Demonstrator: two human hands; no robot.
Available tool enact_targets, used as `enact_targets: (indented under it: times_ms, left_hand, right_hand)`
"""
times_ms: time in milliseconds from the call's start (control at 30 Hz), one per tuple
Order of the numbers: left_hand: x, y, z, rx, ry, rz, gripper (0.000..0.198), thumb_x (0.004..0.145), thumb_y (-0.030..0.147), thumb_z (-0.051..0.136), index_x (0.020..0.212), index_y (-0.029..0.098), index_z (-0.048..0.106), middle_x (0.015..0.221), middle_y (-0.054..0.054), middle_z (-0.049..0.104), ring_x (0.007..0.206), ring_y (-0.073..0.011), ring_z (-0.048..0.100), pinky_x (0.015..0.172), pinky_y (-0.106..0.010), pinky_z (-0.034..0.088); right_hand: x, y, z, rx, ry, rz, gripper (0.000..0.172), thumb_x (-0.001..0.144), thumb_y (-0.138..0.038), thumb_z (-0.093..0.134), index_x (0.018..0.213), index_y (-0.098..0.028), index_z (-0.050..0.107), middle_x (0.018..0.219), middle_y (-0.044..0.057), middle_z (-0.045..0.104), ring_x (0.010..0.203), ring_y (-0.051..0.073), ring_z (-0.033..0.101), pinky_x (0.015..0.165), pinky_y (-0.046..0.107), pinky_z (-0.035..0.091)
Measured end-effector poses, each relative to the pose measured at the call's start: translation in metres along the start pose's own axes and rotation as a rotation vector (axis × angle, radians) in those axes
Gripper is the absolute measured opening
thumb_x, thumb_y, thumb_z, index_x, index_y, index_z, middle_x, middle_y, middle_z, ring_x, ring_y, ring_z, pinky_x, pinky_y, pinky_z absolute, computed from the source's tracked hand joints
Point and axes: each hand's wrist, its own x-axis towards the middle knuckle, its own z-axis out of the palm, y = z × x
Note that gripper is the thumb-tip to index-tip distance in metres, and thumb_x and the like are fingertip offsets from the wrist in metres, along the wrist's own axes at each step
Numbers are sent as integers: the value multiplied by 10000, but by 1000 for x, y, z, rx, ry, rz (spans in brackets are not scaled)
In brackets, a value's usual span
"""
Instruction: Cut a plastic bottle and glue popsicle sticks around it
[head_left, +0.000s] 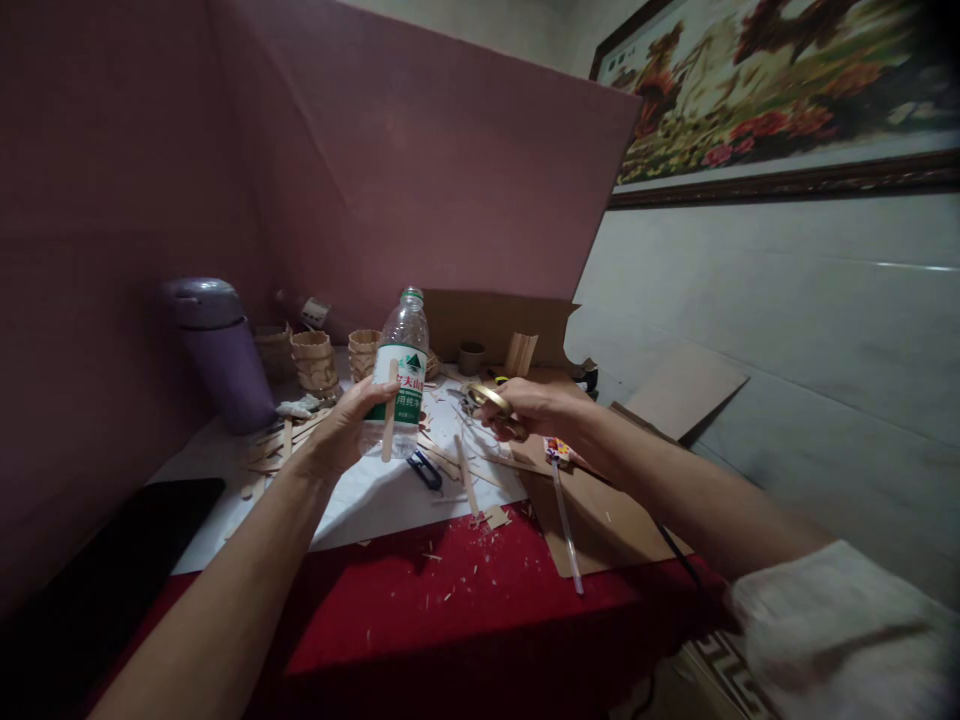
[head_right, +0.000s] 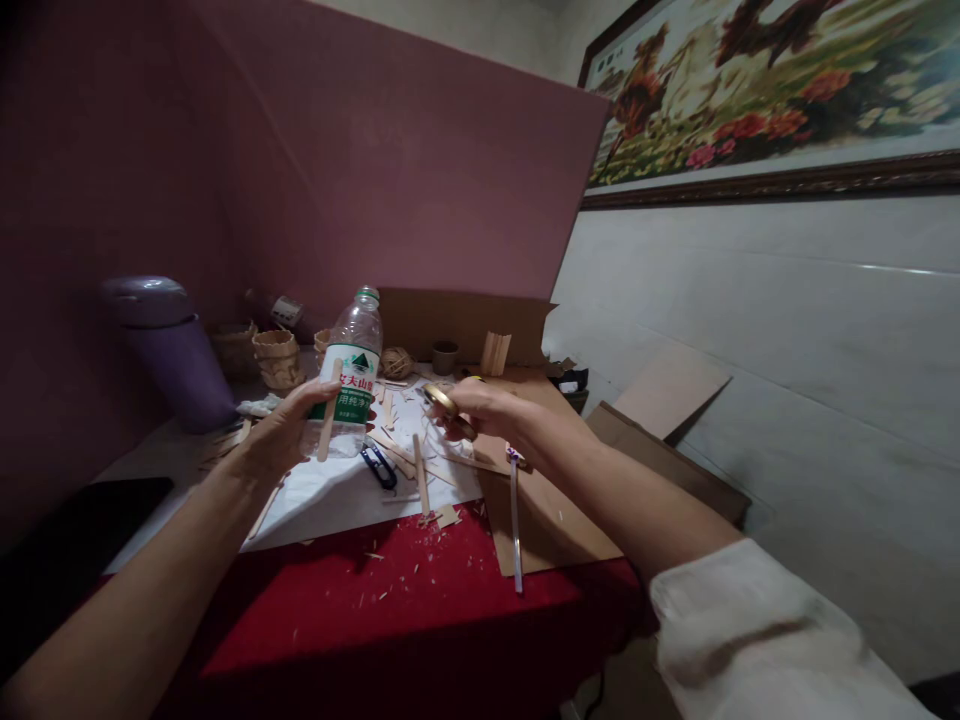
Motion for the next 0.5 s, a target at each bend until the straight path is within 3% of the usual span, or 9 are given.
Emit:
enact_targets:
  times_ms: [33,100,200,367,433,500]
  left_hand:
    - [0,0,0,-1,-2,-2,369,680,299,752,980,130,621,765,-48,716,622,-200,695,582,-312,598]
    - [0,-1,-1,-5,-15,-16,344,689,294,748,966,117,644,776,-64,724,628,-201,694,584,-308,595]
    - [-1,-1,-1,-17,-50,-68,320,698,303,744,933,96,677,776,-94,733,646,-217,701,602,-319,598]
    - [-1,-4,-2,4,-86,-134,303,693,297,744,892,75,692,766,-128,738,637,-228,699,640,-353,605]
    - [-1,-6,-3,14,-113,-134,306,677,297,764,881,82,688,775,-130,741,637,-236,703,633,-360,605]
    - [-1,-8,-4,16,-151,-132,322,660,310,789,874,94,685,776,-121,741,651,-252,712,620,-365,604]
  right_hand:
    - [-11,3,0,68,7,-22,233,780,-354,698,728,-168,566,572,-31,523,492,83,497,534,224,500]
    - [-33,9,2,438,30,-76,326,726,-425,769,813,-183,568,595,-49,500,495,82,486,556,246,534]
    - [-66,18,7,610,74,-40,448,772,-601,695,901,-191,566,579,-60,468,447,80,446,478,247,517]
    - [-108,25,13,452,-78,-245,549,793,-674,639,1031,-182,588,690,-33,506,503,81,479,437,202,489]
    - [-119,21,15,372,-115,-234,538,789,-669,652,1032,-194,577,729,-32,520,489,58,453,411,172,459]
    - [-126,15,16,334,-162,-146,544,777,-698,644,982,-201,558,641,-64,476,429,42,392,366,152,405]
